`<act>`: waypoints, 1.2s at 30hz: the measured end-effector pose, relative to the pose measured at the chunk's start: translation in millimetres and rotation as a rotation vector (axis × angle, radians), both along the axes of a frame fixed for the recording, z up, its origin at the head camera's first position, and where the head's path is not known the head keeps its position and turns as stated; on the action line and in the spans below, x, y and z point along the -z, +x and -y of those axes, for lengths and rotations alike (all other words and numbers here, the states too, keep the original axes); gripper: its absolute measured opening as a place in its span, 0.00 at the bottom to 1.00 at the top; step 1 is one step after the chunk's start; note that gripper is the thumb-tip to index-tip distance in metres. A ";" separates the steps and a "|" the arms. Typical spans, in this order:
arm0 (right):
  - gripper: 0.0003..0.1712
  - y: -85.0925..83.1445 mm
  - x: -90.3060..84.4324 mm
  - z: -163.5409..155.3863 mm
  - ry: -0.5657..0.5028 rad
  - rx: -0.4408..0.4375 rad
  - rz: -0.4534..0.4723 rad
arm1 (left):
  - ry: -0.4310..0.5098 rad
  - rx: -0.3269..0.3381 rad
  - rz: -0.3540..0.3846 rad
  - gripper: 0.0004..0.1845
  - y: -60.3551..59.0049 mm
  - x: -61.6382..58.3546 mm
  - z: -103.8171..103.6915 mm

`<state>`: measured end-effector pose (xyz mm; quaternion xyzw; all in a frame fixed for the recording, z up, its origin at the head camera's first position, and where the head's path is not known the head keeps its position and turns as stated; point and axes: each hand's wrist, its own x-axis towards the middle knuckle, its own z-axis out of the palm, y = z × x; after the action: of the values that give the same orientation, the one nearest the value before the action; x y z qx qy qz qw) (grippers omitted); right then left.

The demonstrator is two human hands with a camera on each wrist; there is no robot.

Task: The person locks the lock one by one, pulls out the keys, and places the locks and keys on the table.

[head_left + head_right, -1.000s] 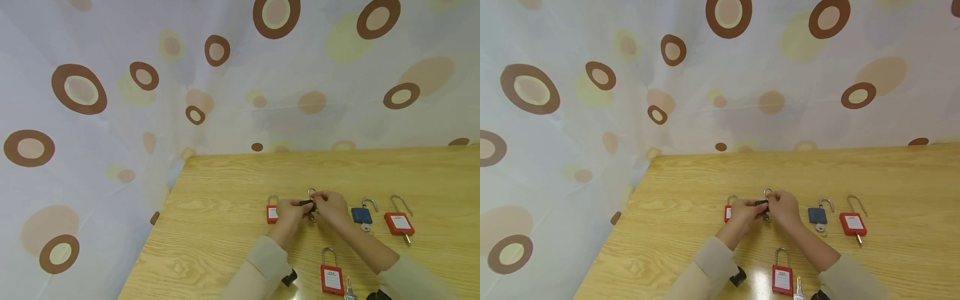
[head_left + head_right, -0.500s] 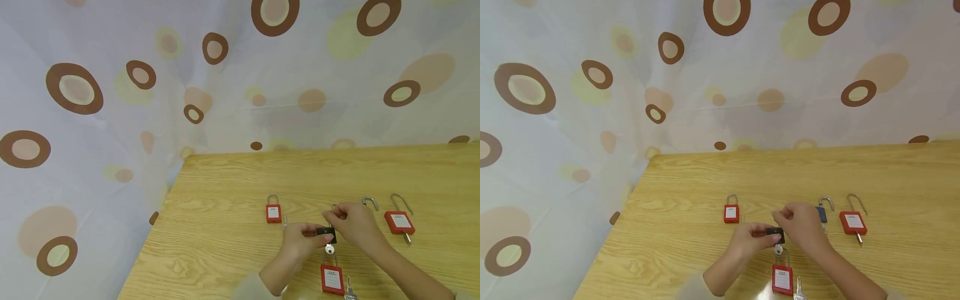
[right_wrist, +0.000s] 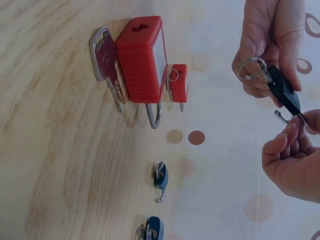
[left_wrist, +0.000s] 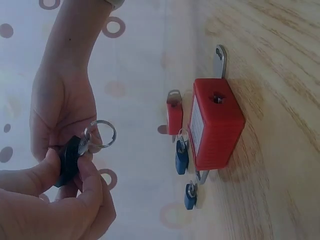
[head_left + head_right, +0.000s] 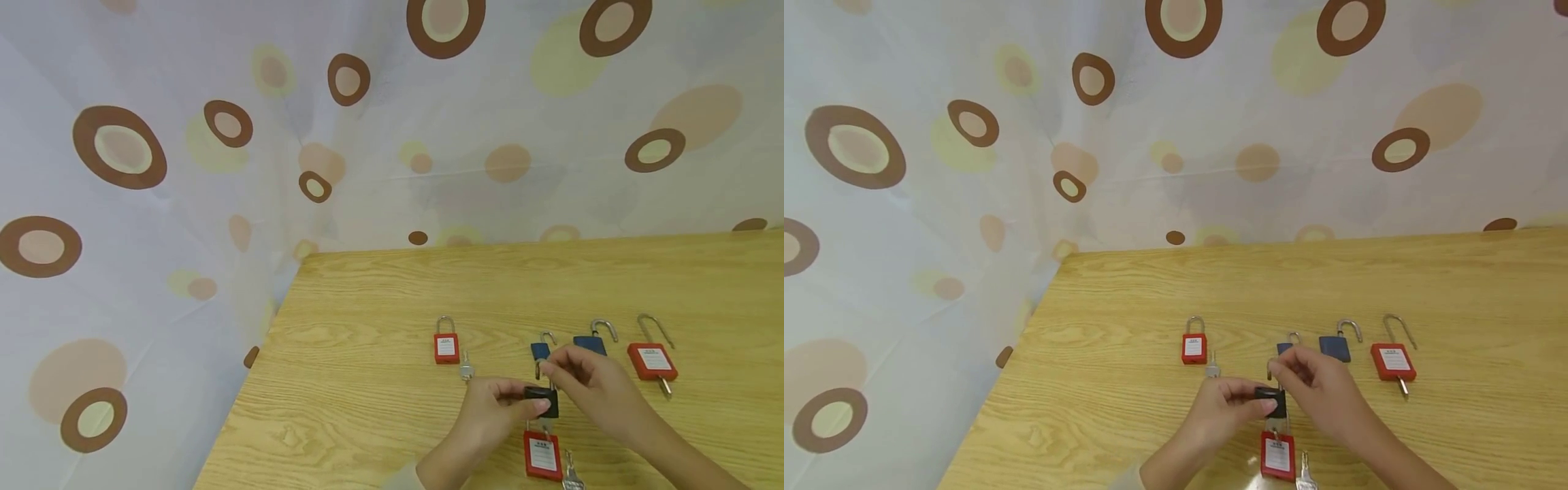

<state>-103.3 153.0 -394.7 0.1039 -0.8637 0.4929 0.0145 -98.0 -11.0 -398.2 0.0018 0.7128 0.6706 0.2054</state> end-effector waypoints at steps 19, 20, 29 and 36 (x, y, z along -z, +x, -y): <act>0.14 5.7 6.5 4.9 -0.041 -0.148 -0.452 | 0.047 -0.024 -0.054 0.09 11.2 -1.2 2.9; 0.15 5.2 7.1 5.0 -0.025 -0.151 -0.506 | 0.043 -0.027 -0.061 0.09 11.6 -1.6 2.6; 0.09 5.2 8.9 5.5 0.042 -0.161 -0.711 | 0.046 -0.043 -0.122 0.09 13.2 -4.1 1.2; 0.12 3.3 10.1 7.2 0.087 -0.183 -0.780 | 0.044 -0.063 -0.146 0.08 14.1 -5.1 1.5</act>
<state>-99.9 145.8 -404.8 0.3601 -0.8006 0.3789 0.2928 -83.9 -12.5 -393.1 0.0331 0.7106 0.6904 0.1316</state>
